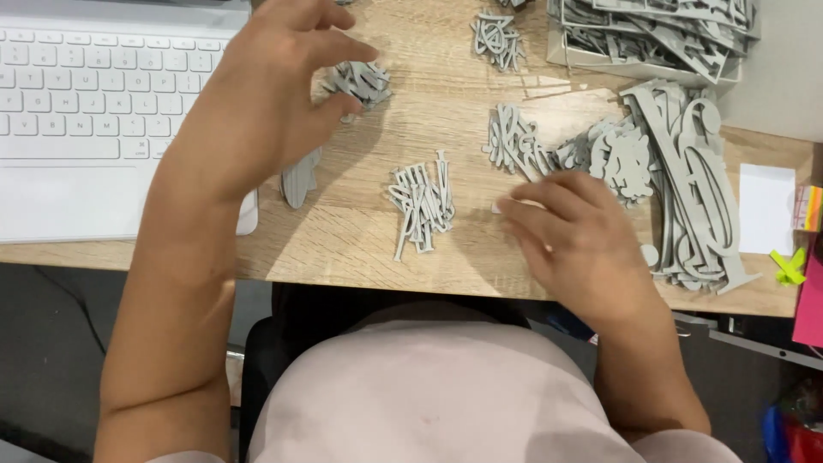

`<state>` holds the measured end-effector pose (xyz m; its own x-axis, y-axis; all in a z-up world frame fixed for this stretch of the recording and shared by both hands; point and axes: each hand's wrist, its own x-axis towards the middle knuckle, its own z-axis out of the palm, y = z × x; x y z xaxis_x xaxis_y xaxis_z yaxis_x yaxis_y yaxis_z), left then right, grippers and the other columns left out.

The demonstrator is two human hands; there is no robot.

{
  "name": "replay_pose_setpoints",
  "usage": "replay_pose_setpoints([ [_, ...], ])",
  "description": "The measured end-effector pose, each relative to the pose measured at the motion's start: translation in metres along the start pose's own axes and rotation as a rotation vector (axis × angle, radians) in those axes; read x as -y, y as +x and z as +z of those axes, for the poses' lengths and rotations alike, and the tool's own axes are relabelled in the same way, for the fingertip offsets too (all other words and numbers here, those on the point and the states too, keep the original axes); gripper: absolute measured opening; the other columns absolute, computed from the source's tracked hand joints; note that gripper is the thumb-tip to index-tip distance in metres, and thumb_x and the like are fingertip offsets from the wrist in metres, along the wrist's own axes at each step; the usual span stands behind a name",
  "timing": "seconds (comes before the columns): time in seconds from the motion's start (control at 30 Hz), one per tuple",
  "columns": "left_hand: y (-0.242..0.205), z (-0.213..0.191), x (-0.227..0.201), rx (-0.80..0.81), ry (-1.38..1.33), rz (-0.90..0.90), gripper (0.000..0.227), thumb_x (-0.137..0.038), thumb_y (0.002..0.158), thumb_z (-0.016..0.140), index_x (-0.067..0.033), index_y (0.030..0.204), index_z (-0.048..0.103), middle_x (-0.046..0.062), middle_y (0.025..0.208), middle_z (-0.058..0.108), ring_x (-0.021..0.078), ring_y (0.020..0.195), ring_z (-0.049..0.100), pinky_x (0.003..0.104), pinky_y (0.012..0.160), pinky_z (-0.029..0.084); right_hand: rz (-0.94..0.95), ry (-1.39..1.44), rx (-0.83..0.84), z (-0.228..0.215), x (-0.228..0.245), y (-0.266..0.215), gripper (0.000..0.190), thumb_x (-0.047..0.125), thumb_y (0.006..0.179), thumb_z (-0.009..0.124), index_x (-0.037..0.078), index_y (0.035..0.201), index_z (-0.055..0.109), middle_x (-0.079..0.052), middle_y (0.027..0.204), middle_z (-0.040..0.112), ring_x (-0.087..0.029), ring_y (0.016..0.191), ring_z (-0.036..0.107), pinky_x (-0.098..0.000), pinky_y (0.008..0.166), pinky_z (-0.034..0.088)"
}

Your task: Sorting and organizing small grey foam cutouts of letters and shapes on a wooden desk.

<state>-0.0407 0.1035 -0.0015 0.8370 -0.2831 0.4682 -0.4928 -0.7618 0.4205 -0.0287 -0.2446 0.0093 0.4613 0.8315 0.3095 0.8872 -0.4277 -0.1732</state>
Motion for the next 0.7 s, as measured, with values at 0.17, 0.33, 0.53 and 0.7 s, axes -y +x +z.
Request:
replay_pose_setpoints([
  [0.17,-0.013,-0.003,-0.068,0.003,-0.017,-0.165,0.014,-0.004,0.095,0.079,0.0037,0.106,0.077,0.015,0.097,0.065,0.03,0.091,0.061,0.04,0.079,0.054,0.033,-0.077,0.016,0.02,-0.013,-0.012,0.009,0.012,0.098,0.077,0.009,0.106,0.079,-0.004,0.099,0.074,-0.027,0.089,0.059,-0.0403,0.075,0.045],
  [0.33,-0.04,0.036,-0.091,0.145,-0.197,-0.279,0.026,-0.013,0.097,0.067,0.0026,0.117,0.071,0.014,0.098,0.065,0.0285,0.094,0.061,0.041,0.083,0.054,-0.004,-0.112,0.062,0.027,-0.017,0.007,0.015,0.012,0.1,0.073,0.006,0.112,0.078,-0.008,0.098,0.078,-0.023,0.088,0.067,-0.0386,0.081,0.055],
  [0.53,-0.048,0.052,-0.095,0.099,-0.068,-0.232,0.044,-0.024,0.094,0.076,-0.0014,0.13,0.066,0.014,0.103,0.051,0.0331,0.096,0.053,0.046,0.082,0.049,-0.069,-0.173,0.129,0.018,-0.019,0.038,0.022,0.006,0.098,0.071,0.003,0.118,0.079,-0.008,0.105,0.076,-0.028,0.09,0.062,-0.0421,0.076,0.048],
  [0.7,-0.042,0.048,-0.1,0.054,-0.201,-0.281,0.034,-0.014,0.089,0.079,-0.0024,0.119,0.068,0.013,0.106,0.049,0.0313,0.097,0.054,0.044,0.079,0.049,-0.148,0.173,0.386,0.022,-0.034,0.073,0.03,0.016,0.098,0.063,0.001,0.122,0.074,-0.013,0.1,0.073,-0.033,0.09,0.063,-0.0461,0.078,0.052],
])
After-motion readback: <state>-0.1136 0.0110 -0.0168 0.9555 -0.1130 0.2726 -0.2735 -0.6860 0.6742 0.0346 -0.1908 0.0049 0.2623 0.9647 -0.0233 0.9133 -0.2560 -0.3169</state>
